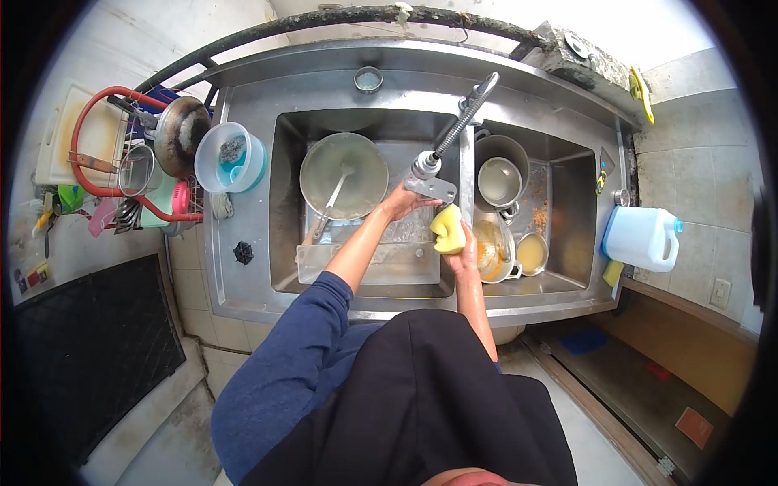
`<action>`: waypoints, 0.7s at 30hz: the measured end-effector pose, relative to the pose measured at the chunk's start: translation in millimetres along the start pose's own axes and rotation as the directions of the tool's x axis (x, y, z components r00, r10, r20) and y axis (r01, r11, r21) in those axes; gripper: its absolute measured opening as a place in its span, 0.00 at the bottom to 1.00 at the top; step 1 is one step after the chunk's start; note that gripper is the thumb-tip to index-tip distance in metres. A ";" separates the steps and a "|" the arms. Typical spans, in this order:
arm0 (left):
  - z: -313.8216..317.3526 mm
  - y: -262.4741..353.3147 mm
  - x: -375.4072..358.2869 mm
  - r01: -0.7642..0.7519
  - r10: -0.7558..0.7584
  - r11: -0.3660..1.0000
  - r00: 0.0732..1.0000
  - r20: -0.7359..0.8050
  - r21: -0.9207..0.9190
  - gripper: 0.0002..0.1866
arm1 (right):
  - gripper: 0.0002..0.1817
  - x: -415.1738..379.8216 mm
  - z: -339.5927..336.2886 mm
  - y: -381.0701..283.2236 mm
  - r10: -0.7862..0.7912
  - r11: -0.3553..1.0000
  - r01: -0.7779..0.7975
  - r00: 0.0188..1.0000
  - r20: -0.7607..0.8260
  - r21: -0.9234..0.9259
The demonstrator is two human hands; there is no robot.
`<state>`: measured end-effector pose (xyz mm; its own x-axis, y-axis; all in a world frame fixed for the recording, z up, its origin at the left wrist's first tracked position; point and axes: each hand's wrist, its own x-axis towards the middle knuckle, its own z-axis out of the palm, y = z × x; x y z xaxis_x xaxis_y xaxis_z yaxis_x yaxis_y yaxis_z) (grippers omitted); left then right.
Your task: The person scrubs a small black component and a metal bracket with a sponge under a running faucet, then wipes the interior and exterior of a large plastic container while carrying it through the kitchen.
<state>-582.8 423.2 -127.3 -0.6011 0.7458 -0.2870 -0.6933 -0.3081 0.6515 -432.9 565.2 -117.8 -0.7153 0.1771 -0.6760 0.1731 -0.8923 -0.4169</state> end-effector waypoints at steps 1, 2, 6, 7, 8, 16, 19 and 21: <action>-1.2 -4.4 5.2 0.010 -0.010 1.000 1.000 -0.012 -0.007 0.17 | 0.18 -1.8 -1.3 -2.4 -0.003 1.000 0.003 1.000 -0.001 -0.003; -1.1 -5.8 7.7 0.007 -0.007 1.000 1.000 -0.009 -0.010 0.17 | 0.18 -2.0 -4.4 -5.0 0.011 1.000 -0.011 1.000 0.012 0.002; 3.1 -1.9 8.2 0.029 -0.027 0.999 0.999 0.041 -0.046 0.17 | 0.19 -5.8 -10.1 -13.3 0.020 1.000 -0.020 0.999 0.033 -0.005; 4.1 1.2 4.1 0.045 -0.045 0.999 0.998 0.044 0.015 0.17 | 0.19 -5.7 -8.9 -14.1 0.026 1.000 -0.026 0.999 0.036 -0.007; 8.2 7.7 -3.8 0.043 -0.043 0.999 0.998 0.035 0.014 0.17 | 0.19 -5.3 -7.9 -14.2 0.023 1.000 -0.023 0.999 0.029 0.003; -21.0 64.4 -142.6 0.018 0.496 0.485 0.817 -0.293 0.874 0.08 | 0.21 -10.3 18.9 -6.0 0.052 0.990 -0.031 0.987 0.154 -0.139; -30.1 100.7 -232.4 0.230 0.723 0.283 0.587 -0.364 0.931 0.05 | 0.22 27.1 33.9 5.7 0.176 0.984 -0.158 0.935 0.307 -0.082; -47.9 110.3 -291.0 0.373 0.801 0.171 0.487 -0.349 0.912 0.03 | 0.24 54.5 58.7 9.1 0.257 0.950 -0.309 0.854 0.451 0.044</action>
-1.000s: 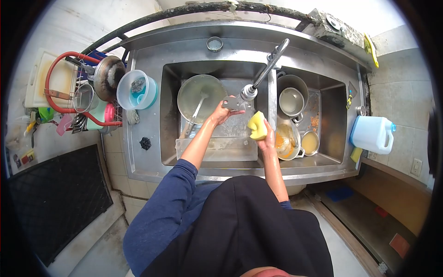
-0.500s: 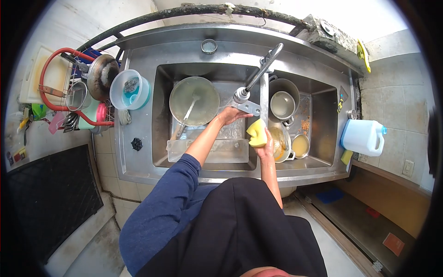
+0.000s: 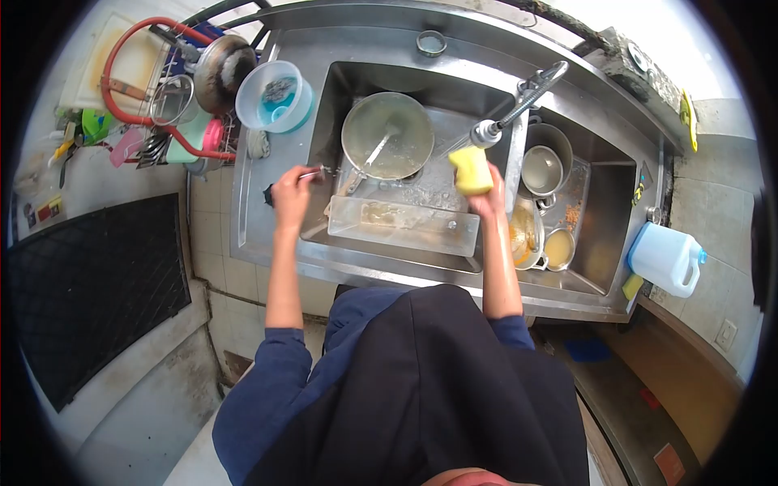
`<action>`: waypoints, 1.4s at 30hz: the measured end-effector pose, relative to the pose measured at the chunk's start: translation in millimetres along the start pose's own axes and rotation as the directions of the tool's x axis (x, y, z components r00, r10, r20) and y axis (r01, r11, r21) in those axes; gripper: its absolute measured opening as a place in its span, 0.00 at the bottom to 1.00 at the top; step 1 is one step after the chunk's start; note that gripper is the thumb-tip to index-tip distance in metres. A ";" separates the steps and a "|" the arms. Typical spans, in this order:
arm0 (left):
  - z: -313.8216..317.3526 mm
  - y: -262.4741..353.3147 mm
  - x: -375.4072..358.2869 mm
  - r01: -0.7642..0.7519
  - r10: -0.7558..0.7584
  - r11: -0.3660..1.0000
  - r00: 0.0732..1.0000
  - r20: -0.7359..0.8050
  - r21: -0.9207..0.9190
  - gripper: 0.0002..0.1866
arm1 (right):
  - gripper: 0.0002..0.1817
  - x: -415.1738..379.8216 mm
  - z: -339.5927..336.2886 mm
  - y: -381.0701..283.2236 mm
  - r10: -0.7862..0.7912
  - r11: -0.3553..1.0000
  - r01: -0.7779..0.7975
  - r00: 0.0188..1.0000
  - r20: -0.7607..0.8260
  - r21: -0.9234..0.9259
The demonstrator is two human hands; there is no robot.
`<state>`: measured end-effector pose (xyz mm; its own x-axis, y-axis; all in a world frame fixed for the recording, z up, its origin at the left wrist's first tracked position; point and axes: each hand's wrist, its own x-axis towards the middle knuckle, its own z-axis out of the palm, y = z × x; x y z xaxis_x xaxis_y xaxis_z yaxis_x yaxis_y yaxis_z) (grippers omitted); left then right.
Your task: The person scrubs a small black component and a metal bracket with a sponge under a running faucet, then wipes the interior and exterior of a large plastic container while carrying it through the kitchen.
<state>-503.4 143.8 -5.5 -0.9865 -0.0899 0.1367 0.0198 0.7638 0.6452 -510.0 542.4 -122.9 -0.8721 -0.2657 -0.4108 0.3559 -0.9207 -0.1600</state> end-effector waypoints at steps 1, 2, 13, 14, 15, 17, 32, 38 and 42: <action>-14.6 -26.0 -11.3 0.014 -0.011 0.997 0.999 -0.048 0.075 0.03 | 0.25 13.4 13.5 -1.0 0.021 0.999 -0.022 1.000 0.018 0.038; -28.1 -44.1 -23.3 0.023 -0.018 0.996 0.998 -0.056 0.083 0.03 | 0.26 27.3 22.3 -1.0 0.033 0.999 -0.034 0.998 0.058 0.018; -33.2 -148.0 -90.6 0.341 -0.332 0.850 0.939 -0.094 0.402 0.05 | 0.10 90.3 4.6 -12.1 -0.005 1.000 0.005 1.000 -0.011 -0.017; -29.7 -146.7 -90.4 0.335 -0.329 0.854 0.940 -0.086 0.399 0.05 | 0.10 86.9 0.2 -16.4 0.008 1.000 -0.010 0.994 -0.106 -0.017; -24.4 -144.2 -90.3 0.364 -0.344 0.848 0.931 -0.123 0.385 0.05 | 0.10 84.4 -4.9 -19.4 -0.003 1.000 0.001 0.994 -0.111 -0.018; -13.5 -122.2 -84.0 0.383 -0.354 0.847 0.924 -0.146 0.369 0.05 | 0.15 80.4 -18.7 -26.0 0.205 0.976 -0.212 0.971 0.124 0.042; 454.9 7.3 -182.9 -0.575 0.241 0.817 0.383 0.892 0.027 0.17 | 0.29 -141.5 -17.3 -62.6 -0.092 0.993 0.062 0.942 -0.324 -0.104; 480.8 4.4 -177.5 -0.661 0.170 0.742 0.346 0.923 0.112 0.18 | 0.27 -202.7 -11.2 -52.8 -0.101 0.992 0.050 0.869 -0.485 -0.116; 469.3 7.1 -176.7 -0.537 0.041 0.832 0.303 0.952 0.135 0.18 | 0.27 -218.2 -23.3 -55.0 -0.037 0.991 -0.049 0.787 -0.615 -0.122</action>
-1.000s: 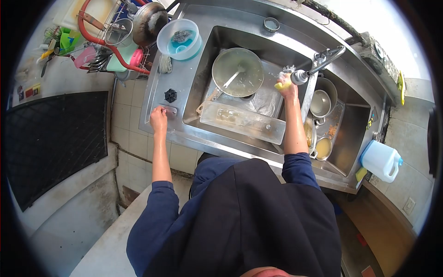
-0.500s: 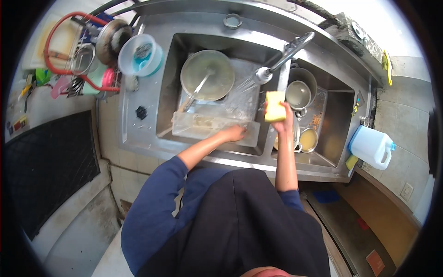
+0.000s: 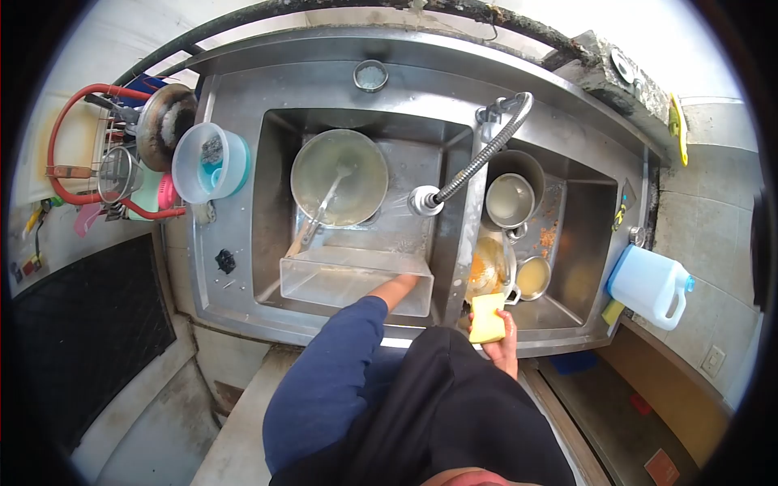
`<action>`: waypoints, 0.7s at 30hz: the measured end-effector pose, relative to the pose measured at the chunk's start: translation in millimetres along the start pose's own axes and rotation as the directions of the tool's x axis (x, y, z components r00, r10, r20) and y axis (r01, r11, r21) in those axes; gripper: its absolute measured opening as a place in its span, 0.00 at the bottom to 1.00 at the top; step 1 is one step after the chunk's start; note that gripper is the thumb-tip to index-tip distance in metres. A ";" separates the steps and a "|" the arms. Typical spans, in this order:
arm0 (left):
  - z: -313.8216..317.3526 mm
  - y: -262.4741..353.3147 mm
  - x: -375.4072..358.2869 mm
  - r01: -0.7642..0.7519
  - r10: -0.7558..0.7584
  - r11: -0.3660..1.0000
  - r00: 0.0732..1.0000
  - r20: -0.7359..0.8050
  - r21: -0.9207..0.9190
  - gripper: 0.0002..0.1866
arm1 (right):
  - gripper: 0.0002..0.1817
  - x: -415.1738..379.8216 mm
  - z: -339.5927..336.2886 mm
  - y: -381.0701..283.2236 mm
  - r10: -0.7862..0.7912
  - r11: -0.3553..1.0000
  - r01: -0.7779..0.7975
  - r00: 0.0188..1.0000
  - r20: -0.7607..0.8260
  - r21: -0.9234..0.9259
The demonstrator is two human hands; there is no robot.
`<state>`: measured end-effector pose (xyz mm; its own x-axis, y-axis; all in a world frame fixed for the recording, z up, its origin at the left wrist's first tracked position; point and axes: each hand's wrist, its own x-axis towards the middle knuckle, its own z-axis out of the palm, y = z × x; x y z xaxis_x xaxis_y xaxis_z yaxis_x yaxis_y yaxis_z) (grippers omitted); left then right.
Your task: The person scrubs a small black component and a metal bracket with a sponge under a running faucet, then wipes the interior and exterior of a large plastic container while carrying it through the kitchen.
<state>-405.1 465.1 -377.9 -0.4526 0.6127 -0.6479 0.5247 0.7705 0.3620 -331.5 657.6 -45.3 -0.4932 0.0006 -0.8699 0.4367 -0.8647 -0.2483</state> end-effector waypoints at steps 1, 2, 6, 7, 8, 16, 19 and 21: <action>-4.3 -0.8 -11.4 0.021 -0.019 0.999 0.999 0.037 -0.045 0.18 | 0.27 0.0 -1.7 -0.6 0.002 1.000 -0.002 1.000 -0.020 -0.007; -10.9 -1.6 -20.1 0.053 -0.044 0.993 0.996 0.081 -0.104 0.19 | 0.26 2.9 -4.9 -1.2 -0.004 1.000 0.005 1.000 -0.014 0.018; -85.9 -21.9 -102.8 -0.026 0.090 0.957 0.974 0.210 -0.290 0.19 | 0.26 5.1 9.3 -5.1 -0.048 0.995 0.042 0.996 0.069 0.093; -133.0 -33.4 -149.2 -0.147 0.219 0.932 0.957 0.192 -0.332 0.20 | 0.25 3.9 15.6 -7.3 -0.061 0.994 0.051 0.993 0.097 0.098; -183.3 -36.4 -190.1 -0.051 0.214 0.854 0.941 0.260 -0.517 0.20 | 0.25 3.3 22.3 -9.3 -0.077 0.992 0.064 0.989 0.125 0.105; -295.9 -53.0 -216.1 -0.254 0.059 0.243 0.967 -0.247 -0.936 0.16 | 0.24 28.9 64.7 -18.0 -0.148 0.981 0.100 0.940 0.308 0.166; -284.1 -59.3 -154.2 -0.290 0.007 0.082 0.957 -0.290 -0.954 0.16 | 0.25 31.8 81.4 -16.6 -0.117 0.983 0.067 0.945 0.304 0.169; -278.3 -59.0 -129.9 -0.169 -0.027 -0.234 0.986 -0.167 -0.957 0.16 | 0.25 31.1 87.4 -14.1 -0.120 0.985 0.071 0.936 0.332 0.157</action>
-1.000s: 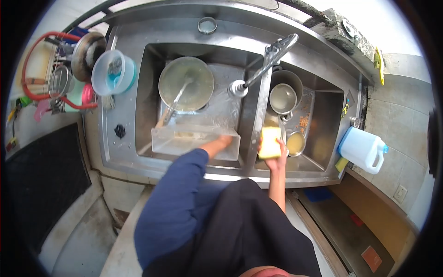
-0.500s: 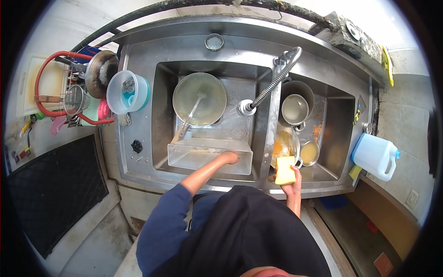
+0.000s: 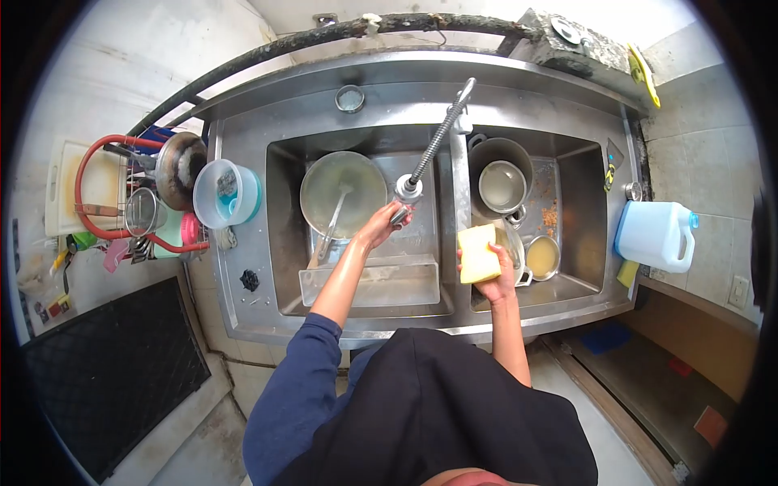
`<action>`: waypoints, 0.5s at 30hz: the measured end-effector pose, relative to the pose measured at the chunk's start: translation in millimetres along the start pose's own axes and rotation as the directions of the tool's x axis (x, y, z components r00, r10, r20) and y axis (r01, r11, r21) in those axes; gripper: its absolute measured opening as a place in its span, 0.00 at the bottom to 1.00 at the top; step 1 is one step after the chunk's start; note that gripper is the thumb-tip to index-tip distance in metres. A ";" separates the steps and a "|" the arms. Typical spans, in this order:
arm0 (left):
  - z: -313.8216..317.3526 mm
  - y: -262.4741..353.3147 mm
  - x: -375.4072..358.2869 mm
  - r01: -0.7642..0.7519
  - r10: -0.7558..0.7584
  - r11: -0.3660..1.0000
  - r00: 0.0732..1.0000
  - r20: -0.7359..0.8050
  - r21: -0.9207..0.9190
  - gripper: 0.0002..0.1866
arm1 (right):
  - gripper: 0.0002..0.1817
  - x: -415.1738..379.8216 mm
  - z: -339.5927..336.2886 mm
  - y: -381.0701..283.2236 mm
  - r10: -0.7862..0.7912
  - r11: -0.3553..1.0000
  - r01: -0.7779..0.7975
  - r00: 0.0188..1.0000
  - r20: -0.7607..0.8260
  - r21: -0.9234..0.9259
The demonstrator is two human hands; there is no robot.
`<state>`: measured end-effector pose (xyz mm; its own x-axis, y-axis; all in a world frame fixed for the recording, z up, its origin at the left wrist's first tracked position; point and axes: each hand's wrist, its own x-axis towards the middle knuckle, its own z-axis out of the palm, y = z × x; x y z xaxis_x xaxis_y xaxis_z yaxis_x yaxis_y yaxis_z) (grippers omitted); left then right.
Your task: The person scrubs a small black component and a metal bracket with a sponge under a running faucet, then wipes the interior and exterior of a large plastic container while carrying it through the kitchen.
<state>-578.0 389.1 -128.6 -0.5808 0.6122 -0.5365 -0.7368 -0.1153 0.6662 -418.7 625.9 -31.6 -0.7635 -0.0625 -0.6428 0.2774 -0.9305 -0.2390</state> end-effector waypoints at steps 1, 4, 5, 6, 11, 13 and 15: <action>-1.3 -2.6 7.5 -0.019 0.022 0.997 0.999 0.036 -0.080 0.16 | 0.25 -0.8 -0.4 -0.7 0.017 1.000 -0.017 1.000 0.020 -0.017; -4.2 -3.7 15.8 0.003 0.010 0.994 0.993 0.118 -0.112 0.16 | 0.25 -6.0 -7.6 -0.1 0.034 0.998 -0.033 0.999 0.030 -0.045; -3.5 -2.7 14.2 0.088 -0.080 0.986 0.995 0.058 -0.139 0.16 | 0.25 -7.9 -9.8 0.2 0.037 0.999 -0.036 0.999 0.029 -0.040; -2.6 -1.7 11.4 0.089 -0.083 0.987 0.995 0.053 -0.135 0.16 | 0.26 -9.6 -11.9 -1.0 0.036 0.999 -0.036 0.999 0.013 -0.026; -5.1 -5.8 5.0 0.141 -0.091 0.943 0.981 0.172 -0.302 0.16 | 0.26 -2.2 -25.0 -5.7 0.049 0.999 -0.049 0.999 0.011 0.017; -13.4 -10.1 11.8 0.131 -0.104 0.971 0.985 0.140 -0.199 0.16 | 0.26 4.0 -27.0 -5.0 0.031 1.000 -0.031 1.000 -0.004 0.004; -10.2 -9.9 17.0 0.122 -0.111 0.988 0.987 0.113 -0.095 0.15 | 0.26 9.3 -23.2 -5.9 0.018 1.000 -0.018 1.000 -0.020 -0.020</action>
<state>-584.1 392.7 -149.6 -0.4528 0.7054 -0.5452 -0.8315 -0.1134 0.5439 -413.9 639.1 -53.1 -0.7466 -0.0717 -0.6614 0.3026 -0.9220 -0.2416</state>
